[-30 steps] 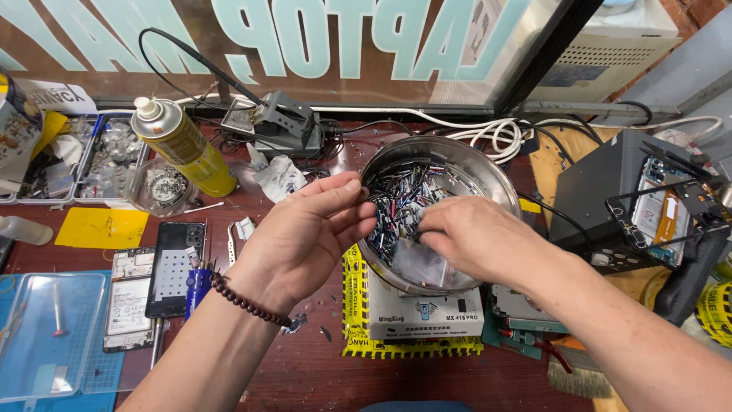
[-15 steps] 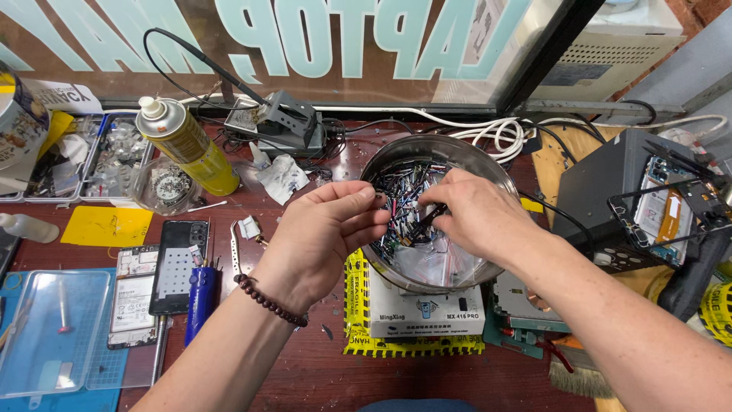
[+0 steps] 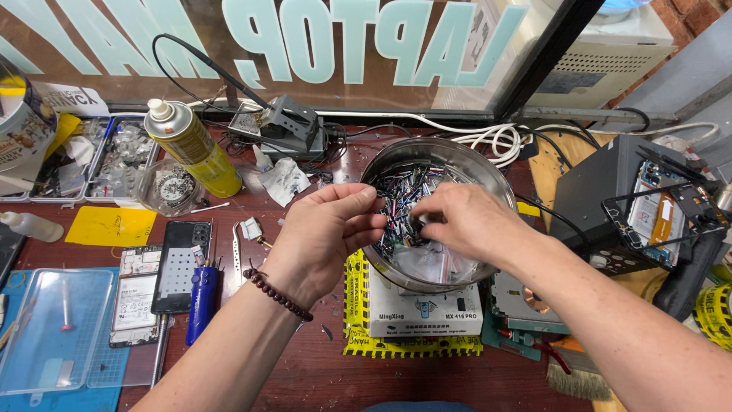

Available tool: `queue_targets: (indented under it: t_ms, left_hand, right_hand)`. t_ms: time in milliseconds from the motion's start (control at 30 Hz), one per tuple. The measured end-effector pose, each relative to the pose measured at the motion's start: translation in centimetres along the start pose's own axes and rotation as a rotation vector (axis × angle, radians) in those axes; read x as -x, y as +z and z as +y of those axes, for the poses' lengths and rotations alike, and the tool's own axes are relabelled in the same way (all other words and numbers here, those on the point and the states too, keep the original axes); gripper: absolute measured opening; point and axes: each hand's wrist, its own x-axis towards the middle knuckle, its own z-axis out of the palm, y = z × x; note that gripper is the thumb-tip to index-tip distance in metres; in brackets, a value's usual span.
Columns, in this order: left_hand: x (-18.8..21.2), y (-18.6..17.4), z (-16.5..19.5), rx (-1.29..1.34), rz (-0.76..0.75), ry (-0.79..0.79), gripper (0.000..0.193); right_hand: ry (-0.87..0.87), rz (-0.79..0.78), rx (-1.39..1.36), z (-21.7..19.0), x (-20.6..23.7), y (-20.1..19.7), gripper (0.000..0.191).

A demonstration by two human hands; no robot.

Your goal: The person assembles a smartphone by connecting internal ribbon cables, placing the battery, and fitting the back cover. They handle the phone chassis, battery, and cables, then close the device.

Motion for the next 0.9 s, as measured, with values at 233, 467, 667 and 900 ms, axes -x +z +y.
queue_targets:
  t_ms: [233, 467, 667, 900]
  left_hand:
    - [-1.6, 0.3, 1.2, -0.025, -0.048, 0.116, 0.009]
    - [-2.4, 0.4, 1.1, -0.073, -0.042, 0.096, 0.009]
    - [-2.3, 0.3, 1.1, -0.1, -0.038, 0.089, 0.007]
    - [-2.3, 0.6, 1.2, -0.134, -0.037, 0.077, 0.006]
  right_hand:
    - [0.014, 0.039, 0.099, -1.9, 0.3, 1.4, 0.068]
    - [0.089, -0.032, 0.257, -2.1, 0.1, 1.1, 0.043]
    - [0.067, -0.044, 0.237, -1.3, -0.1, 0.8, 0.049]
    - [0.15, 0.059, 0.152, -0.2, -1.2, 0.2, 0.042]
